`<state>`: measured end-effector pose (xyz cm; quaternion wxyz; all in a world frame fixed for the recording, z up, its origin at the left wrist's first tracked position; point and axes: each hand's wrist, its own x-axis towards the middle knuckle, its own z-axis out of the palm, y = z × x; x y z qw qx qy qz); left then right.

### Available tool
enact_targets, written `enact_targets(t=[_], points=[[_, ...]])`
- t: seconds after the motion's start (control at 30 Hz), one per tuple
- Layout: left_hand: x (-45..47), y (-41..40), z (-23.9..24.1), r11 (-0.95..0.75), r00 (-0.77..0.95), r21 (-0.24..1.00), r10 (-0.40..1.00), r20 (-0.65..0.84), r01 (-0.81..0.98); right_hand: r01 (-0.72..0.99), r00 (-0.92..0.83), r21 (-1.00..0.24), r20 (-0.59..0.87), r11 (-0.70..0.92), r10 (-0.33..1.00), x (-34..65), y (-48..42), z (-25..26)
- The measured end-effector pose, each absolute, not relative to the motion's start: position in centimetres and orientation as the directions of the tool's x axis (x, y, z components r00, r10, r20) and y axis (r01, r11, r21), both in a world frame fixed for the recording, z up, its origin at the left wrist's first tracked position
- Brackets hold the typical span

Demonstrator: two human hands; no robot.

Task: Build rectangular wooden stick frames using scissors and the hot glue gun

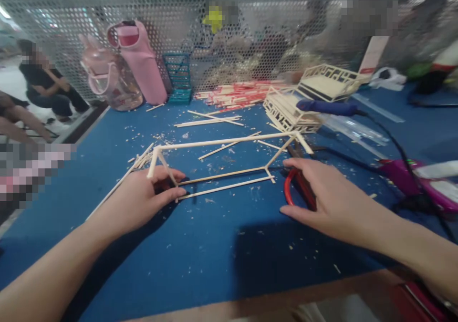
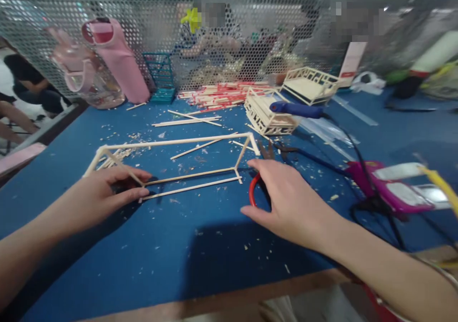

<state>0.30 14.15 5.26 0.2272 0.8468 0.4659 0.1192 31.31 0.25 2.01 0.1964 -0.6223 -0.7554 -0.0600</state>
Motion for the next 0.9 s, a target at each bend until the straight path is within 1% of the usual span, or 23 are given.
enact_targets(t=[0.1,0.17,0.33,0.47,0.6,0.73,0.8,0.9], points=[[0.4,14.4,5.3,-0.476,0.530,0.479,0.848,0.028,0.737,0.975,-0.176,-0.071,0.344,0.213,0.922,32.2,-1.5,1.0],[0.4,14.4,5.3,-0.475,0.520,0.464,0.853,0.036,0.748,0.973,-0.195,-0.059,0.318,0.224,0.928,33.2,-2.2,0.6],[0.3,14.4,5.4,-0.481,0.518,0.443,0.854,0.042,0.757,0.950,-0.250,-0.114,0.280,0.290,0.927,34.8,-2.5,1.5],[0.4,14.4,5.5,-0.466,0.509,0.434,0.860,0.019,0.771,0.944,-0.252,-0.126,0.315,0.304,0.915,33.3,-1.0,3.4],[0.5,14.2,5.8,-0.446,0.499,0.453,0.867,0.003,0.772,0.955,-0.230,-0.110,0.319,0.277,0.919,31.4,1.8,4.4],[0.3,13.6,6.3,-0.450,0.503,0.499,0.864,0.033,0.740,0.968,-0.171,-0.119,0.338,0.222,0.926,30.8,3.5,3.9],[0.1,13.2,6.7,-0.464,0.507,0.471,0.861,0.040,0.750,0.964,-0.166,-0.134,0.369,0.229,0.915,30.9,3.6,3.3],[-0.3,12.7,7.0,-0.440,0.470,0.356,0.883,0.003,0.824,0.943,-0.179,-0.191,0.403,0.274,0.898,31.3,3.4,2.6]])
